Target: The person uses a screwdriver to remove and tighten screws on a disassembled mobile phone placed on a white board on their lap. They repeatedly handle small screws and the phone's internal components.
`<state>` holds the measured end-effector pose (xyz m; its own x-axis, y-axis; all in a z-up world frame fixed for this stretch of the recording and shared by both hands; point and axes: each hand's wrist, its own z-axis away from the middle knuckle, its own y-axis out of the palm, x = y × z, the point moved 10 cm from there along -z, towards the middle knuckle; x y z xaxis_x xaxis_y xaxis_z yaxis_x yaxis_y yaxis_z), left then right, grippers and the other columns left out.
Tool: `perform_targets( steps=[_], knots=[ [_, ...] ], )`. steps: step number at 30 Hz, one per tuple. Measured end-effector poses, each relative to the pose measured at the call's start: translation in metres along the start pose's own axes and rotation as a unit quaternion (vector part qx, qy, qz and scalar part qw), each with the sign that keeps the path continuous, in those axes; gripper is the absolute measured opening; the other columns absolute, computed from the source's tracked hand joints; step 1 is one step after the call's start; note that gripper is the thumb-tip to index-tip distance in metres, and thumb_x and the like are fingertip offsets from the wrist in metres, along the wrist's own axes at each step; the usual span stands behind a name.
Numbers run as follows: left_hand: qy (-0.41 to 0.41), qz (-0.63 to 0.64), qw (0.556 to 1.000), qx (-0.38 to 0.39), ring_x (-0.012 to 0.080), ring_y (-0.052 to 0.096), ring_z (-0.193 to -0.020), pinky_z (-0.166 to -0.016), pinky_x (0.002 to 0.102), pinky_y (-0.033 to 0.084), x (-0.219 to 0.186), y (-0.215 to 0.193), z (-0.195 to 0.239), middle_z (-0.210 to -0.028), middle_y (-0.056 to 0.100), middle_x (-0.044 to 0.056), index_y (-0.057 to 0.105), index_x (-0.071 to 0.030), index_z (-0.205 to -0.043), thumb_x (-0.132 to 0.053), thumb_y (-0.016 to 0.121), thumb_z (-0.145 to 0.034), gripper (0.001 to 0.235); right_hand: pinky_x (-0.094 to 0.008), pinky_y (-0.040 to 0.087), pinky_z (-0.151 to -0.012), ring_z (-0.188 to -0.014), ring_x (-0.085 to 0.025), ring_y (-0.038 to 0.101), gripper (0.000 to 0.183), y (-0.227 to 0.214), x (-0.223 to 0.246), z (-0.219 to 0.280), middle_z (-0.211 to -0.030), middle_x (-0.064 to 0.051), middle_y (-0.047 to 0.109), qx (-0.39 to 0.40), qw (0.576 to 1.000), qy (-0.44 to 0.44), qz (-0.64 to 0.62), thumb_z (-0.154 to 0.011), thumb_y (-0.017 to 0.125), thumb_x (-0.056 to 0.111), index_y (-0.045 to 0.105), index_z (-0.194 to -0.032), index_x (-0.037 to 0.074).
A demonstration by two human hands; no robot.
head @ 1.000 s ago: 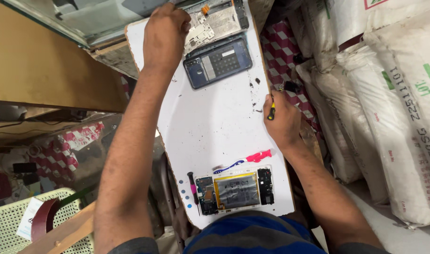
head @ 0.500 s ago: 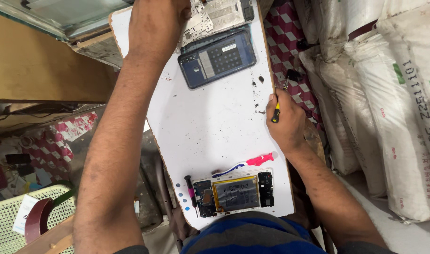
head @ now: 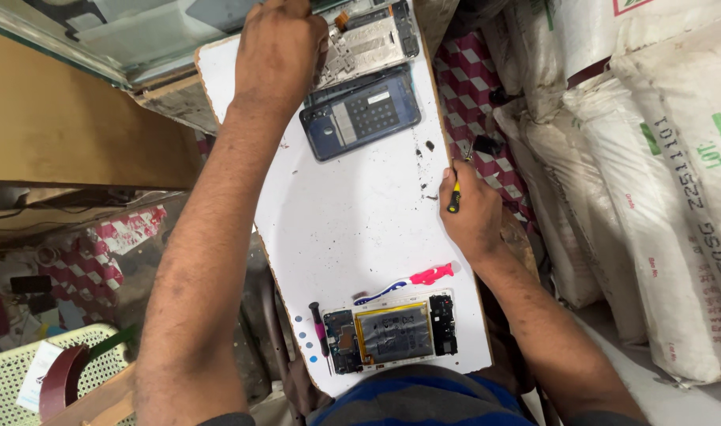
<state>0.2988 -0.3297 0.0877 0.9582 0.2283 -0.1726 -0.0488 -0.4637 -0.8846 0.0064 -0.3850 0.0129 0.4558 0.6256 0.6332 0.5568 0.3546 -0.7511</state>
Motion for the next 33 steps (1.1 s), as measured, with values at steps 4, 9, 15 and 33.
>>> perform_targets(
  steps=[4, 9, 15, 33],
  knots=[
    [0.007, -0.054, 0.998, 0.017, 0.0278, 0.064, -0.094, -0.088, 0.043, 0.050, -0.002, 0.010, -0.004, -0.096, 0.068, 0.011, 0.076, -0.008, -0.083, -0.002, 0.080, -0.079, 0.008, -0.043, 0.055, -0.058, -0.065, -0.034, 0.071, 0.014, 0.000, 0.001, -0.001, -0.076, -0.019, 0.069, -0.002, 1.000, -0.010, -0.001, -0.105, 0.060, 0.011, 0.063, -0.110, -0.001],
    [-0.006, -0.063, 0.997, 0.050, 0.0297, 0.063, -0.097, -0.089, 0.043, 0.050, 0.006, 0.025, -0.003, -0.097, 0.068, 0.012, 0.075, -0.004, -0.086, 0.001, 0.075, -0.077, 0.010, -0.044, 0.054, -0.058, -0.065, -0.035, 0.070, 0.013, 0.000, 0.000, -0.001, -0.074, -0.018, 0.069, -0.010, 1.000, -0.014, 0.016, -0.105, 0.061, 0.012, 0.065, -0.108, 0.000],
    [0.018, -0.105, 0.994, 0.037, 0.0319, 0.062, -0.096, -0.088, 0.043, 0.051, 0.006, 0.033, -0.001, -0.101, 0.065, 0.016, 0.068, 0.000, -0.094, 0.000, 0.068, -0.087, 0.007, -0.043, 0.053, -0.055, -0.063, -0.033, 0.070, 0.012, 0.002, -0.004, -0.001, -0.072, -0.018, 0.068, -0.007, 1.000, -0.009, 0.008, -0.105, 0.061, 0.012, 0.064, -0.106, 0.000],
    [-0.331, 0.450, 0.816, -0.150, 0.0095, 0.062, -0.085, -0.070, 0.018, 0.053, -0.079, -0.101, 0.224, -0.112, 0.066, 0.010, 0.053, -0.002, -0.102, 0.008, 0.064, -0.102, 0.015, -0.042, 0.057, -0.067, -0.078, -0.031, 0.075, 0.024, -0.011, 0.007, 0.004, -0.087, -0.021, 0.071, -0.014, 0.997, -0.033, -0.062, -0.114, 0.058, 0.019, 0.063, -0.122, -0.002]
  ],
)
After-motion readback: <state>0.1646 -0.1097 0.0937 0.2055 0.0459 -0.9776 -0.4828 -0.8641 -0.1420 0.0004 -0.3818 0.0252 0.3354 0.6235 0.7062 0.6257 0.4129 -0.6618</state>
